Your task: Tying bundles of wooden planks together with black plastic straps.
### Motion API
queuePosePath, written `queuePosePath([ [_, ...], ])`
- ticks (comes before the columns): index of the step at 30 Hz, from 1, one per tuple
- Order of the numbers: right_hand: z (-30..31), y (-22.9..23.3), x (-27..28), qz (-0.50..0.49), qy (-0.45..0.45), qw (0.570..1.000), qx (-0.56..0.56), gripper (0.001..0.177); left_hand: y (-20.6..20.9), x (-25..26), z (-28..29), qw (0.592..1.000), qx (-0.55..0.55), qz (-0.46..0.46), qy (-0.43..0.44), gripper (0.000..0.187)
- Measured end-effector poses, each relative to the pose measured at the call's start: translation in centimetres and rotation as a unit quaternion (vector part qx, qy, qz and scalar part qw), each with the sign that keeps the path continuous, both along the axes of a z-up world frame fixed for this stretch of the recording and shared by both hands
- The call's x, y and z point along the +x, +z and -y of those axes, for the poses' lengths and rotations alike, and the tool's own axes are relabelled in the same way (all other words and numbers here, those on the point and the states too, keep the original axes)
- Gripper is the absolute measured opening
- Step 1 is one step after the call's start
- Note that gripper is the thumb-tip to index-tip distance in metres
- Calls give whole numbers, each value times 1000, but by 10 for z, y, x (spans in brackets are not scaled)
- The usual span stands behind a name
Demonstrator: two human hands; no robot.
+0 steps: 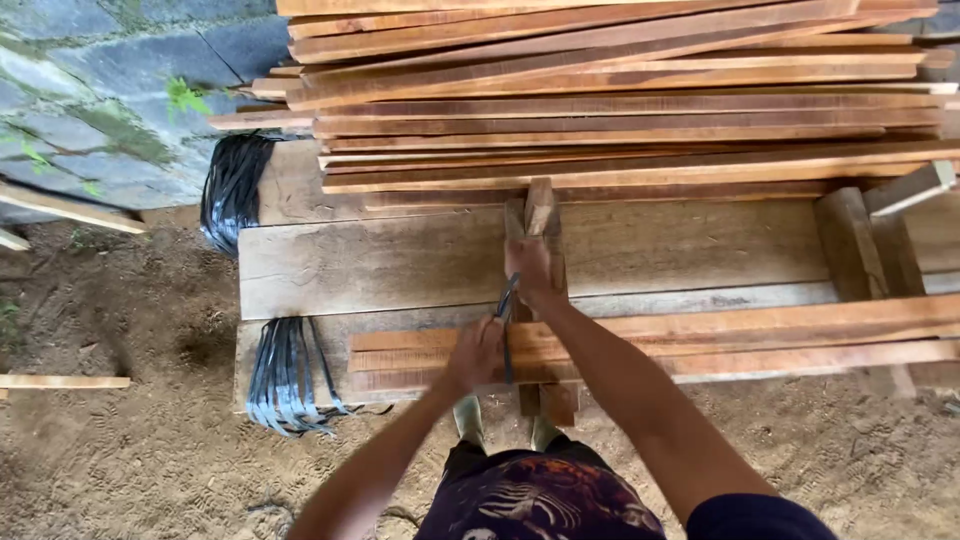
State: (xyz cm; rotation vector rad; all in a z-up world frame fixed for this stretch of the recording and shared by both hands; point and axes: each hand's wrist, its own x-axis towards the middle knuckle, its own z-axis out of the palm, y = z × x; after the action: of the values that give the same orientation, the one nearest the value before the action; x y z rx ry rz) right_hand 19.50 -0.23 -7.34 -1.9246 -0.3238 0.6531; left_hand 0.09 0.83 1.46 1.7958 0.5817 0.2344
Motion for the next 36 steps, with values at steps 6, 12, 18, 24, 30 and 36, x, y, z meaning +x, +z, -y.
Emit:
queuePosePath([
  [6, 98, 63, -30, -40, 46, 998, 26, 37, -16, 30, -51, 980, -59, -161, -105, 66],
  [12, 130, 175, -94, 171, 273, 946, 23, 23, -57, 52, -62, 921, -353, -128, 99, 25],
  [18, 136, 69, -70, 367, 458, 808, -60, 51, -37, 48, -50, 919, -353, -78, 158, 17],
  [24, 125, 69, -71, 411, 485, 761, -127, 51, -60, 38, -48, 967, -221, -12, 123, 31],
  [30, 125, 44, -66, 391, 479, 772, -146, 52, 2, -14, -26, 990, 105, -84, -35, 38],
  [36, 124, 41, -70, 370, 473, 786, -148, 50, -64, -8, -20, 978, 151, -144, -9, 43],
])
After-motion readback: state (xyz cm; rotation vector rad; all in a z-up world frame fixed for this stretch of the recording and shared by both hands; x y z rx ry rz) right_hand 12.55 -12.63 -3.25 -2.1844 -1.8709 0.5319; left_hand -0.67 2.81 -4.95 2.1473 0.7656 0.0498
